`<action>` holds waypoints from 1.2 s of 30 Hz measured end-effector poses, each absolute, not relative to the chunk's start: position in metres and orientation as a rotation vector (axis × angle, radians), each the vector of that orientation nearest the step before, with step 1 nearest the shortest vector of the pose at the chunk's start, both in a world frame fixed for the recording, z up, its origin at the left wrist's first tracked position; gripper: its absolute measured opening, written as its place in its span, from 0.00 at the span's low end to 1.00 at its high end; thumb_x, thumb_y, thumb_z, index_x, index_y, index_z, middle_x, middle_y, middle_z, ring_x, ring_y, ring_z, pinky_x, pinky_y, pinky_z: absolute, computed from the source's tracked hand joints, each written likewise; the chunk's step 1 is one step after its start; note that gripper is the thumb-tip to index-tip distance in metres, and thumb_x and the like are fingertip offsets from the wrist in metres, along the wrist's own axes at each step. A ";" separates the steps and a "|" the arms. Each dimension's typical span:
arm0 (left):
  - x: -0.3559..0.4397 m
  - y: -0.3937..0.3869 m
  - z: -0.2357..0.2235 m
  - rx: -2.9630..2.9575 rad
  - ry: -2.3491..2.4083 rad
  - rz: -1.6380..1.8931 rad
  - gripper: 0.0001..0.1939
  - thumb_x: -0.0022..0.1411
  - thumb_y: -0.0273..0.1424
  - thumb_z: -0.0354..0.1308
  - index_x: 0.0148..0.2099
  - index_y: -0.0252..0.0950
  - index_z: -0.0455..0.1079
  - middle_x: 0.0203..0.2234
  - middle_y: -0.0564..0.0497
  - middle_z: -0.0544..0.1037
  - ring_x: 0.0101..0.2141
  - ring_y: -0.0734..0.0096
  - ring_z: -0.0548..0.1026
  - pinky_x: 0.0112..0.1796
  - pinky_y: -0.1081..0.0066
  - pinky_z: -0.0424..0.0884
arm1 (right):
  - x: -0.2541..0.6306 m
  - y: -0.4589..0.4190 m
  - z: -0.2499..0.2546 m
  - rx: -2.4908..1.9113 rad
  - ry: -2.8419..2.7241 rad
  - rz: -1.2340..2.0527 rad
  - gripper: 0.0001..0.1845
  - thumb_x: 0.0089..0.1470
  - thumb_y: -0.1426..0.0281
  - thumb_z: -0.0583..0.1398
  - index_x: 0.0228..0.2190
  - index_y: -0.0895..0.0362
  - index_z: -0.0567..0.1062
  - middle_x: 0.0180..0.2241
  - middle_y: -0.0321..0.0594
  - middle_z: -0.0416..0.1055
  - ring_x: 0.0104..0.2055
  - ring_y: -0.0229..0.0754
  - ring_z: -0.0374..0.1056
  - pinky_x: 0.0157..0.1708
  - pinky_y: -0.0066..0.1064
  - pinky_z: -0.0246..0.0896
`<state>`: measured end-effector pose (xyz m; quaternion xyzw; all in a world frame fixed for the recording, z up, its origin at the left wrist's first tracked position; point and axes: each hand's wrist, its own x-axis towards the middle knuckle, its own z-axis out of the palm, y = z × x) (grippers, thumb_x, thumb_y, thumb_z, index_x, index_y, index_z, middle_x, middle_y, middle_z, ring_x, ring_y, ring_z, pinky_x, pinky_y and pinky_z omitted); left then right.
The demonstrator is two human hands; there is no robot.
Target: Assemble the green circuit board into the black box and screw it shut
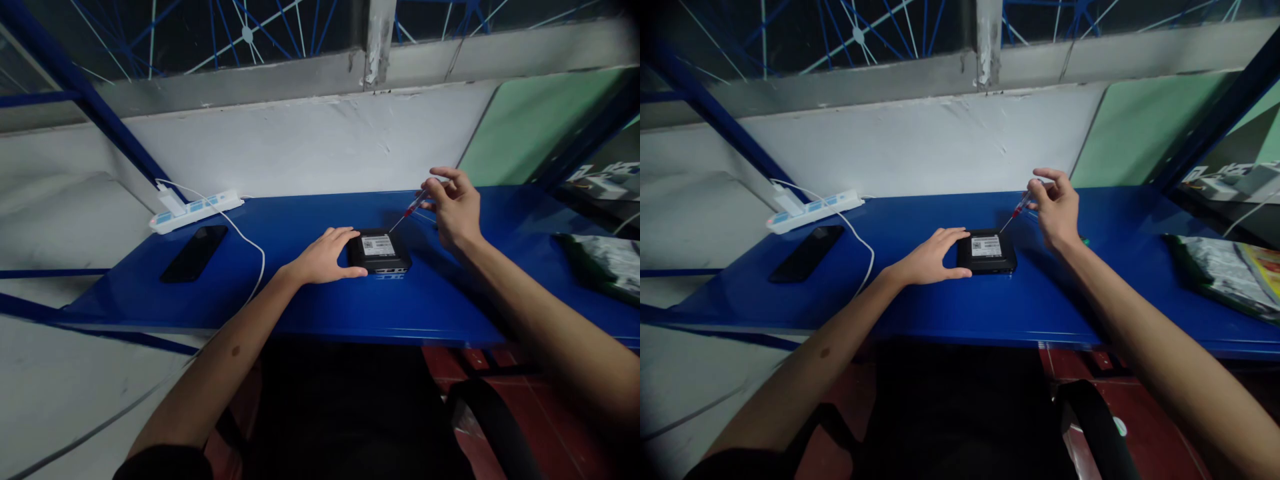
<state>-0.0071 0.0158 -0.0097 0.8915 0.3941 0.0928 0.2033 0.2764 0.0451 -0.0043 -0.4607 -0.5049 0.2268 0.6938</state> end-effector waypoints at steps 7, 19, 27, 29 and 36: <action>-0.009 0.017 -0.012 2.498 1.079 0.283 0.49 0.57 0.62 0.56 0.72 0.43 0.51 0.71 0.44 0.54 0.69 0.41 0.50 0.65 0.42 0.53 | 0.271 0.042 -0.003 -1.046 -1.122 0.571 0.13 0.58 0.54 0.62 0.41 0.46 0.76 0.42 0.39 0.78 0.40 0.43 0.78 0.33 0.36 0.77; -0.007 0.016 -0.010 2.510 1.084 0.260 0.51 0.57 0.63 0.55 0.72 0.39 0.51 0.71 0.42 0.53 0.69 0.43 0.51 0.66 0.45 0.54 | 0.272 0.042 -0.004 -1.036 -1.152 0.552 0.13 0.58 0.56 0.62 0.43 0.47 0.75 0.41 0.39 0.78 0.39 0.43 0.78 0.34 0.37 0.77; -0.008 0.018 -0.011 2.491 1.069 0.272 0.50 0.57 0.62 0.57 0.73 0.41 0.50 0.71 0.43 0.53 0.69 0.41 0.50 0.65 0.43 0.54 | 0.271 0.043 -0.005 -1.026 -1.205 0.456 0.14 0.54 0.52 0.65 0.39 0.44 0.75 0.30 0.36 0.69 0.34 0.41 0.73 0.29 0.36 0.76; -0.009 0.019 -0.013 2.496 1.062 0.288 0.49 0.57 0.61 0.57 0.73 0.43 0.50 0.71 0.44 0.53 0.69 0.41 0.50 0.65 0.42 0.54 | 0.272 0.044 -0.006 -1.025 -1.218 0.431 0.14 0.53 0.52 0.66 0.37 0.44 0.76 0.28 0.36 0.66 0.33 0.42 0.71 0.30 0.37 0.77; -0.008 0.017 -0.012 2.482 1.064 0.277 0.51 0.55 0.60 0.59 0.73 0.44 0.49 0.71 0.43 0.53 0.69 0.38 0.50 0.65 0.40 0.53 | 0.274 0.045 -0.006 -1.051 -1.217 0.388 0.12 0.53 0.55 0.66 0.38 0.44 0.75 0.31 0.37 0.71 0.35 0.44 0.73 0.33 0.40 0.76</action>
